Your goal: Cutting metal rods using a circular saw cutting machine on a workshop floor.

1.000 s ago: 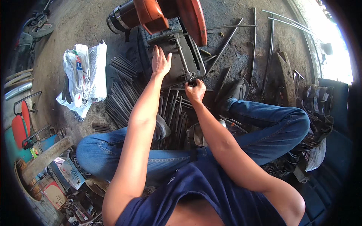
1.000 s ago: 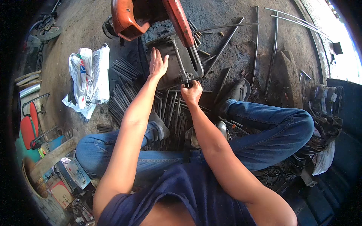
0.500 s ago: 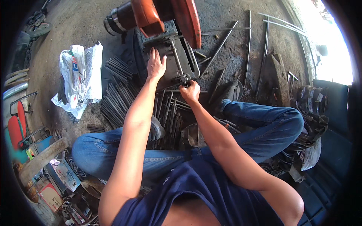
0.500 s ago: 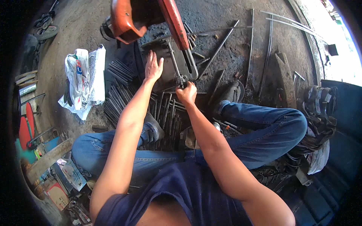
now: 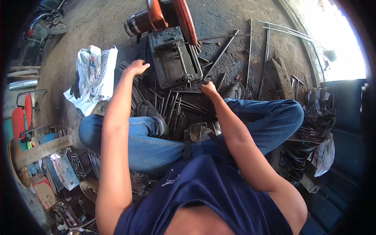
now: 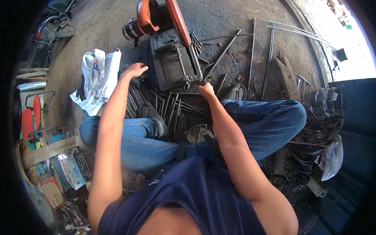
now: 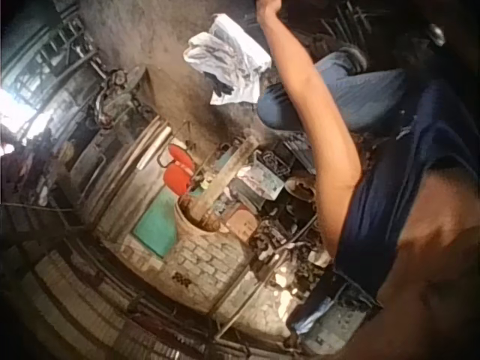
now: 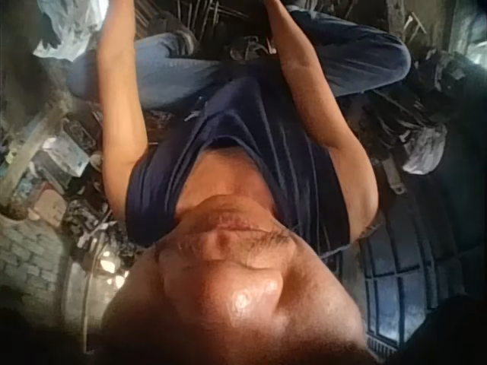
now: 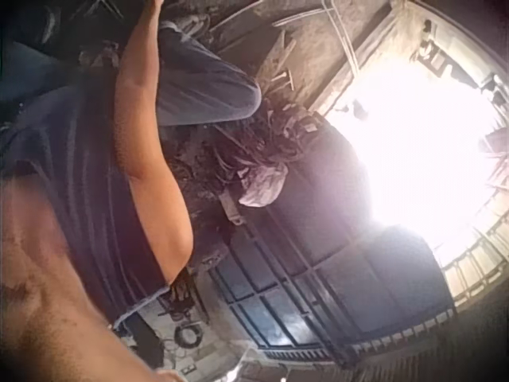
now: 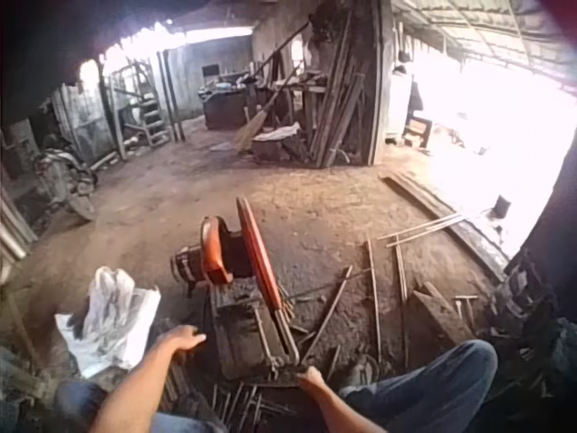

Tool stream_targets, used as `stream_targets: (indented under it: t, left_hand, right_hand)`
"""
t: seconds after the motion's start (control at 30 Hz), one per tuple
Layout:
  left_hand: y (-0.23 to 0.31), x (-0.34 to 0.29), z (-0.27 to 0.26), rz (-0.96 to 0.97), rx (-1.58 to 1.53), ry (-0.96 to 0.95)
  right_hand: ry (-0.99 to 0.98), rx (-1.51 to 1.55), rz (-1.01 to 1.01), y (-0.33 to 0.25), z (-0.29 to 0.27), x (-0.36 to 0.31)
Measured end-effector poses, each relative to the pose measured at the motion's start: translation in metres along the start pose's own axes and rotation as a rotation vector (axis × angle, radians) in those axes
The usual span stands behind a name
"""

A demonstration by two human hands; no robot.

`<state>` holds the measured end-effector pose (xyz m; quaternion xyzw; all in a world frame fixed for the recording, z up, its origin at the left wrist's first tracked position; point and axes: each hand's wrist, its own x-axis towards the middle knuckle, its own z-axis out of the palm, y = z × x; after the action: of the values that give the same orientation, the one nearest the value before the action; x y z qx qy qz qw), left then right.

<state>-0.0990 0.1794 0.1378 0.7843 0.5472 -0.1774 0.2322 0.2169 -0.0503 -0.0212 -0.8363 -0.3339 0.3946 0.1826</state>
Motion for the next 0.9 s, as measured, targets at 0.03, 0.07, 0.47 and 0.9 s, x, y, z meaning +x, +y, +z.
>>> stream_targets:
  t: [0.03,0.07,0.47,0.9]
  left_hand:
    - [-0.004,-0.007,-0.013,-0.004,0.033,0.004]
    - [-0.007,-0.014,-0.026,0.012,0.085,0.043]
    - [-0.025,-0.112,-0.134,0.031,0.096,0.216]
    - [0.003,-0.159,-0.140,0.163,-0.111,0.344]
  right_hand:
    - [0.019,0.041,-0.009,-0.002,-0.002,0.005]
    - [0.037,0.069,-0.014,-0.006,-0.005,0.009]
    - [-0.110,0.449,-0.125,-0.052,-0.085,-0.002]
    - [-0.056,0.633,-0.287,-0.137,-0.180,-0.058]
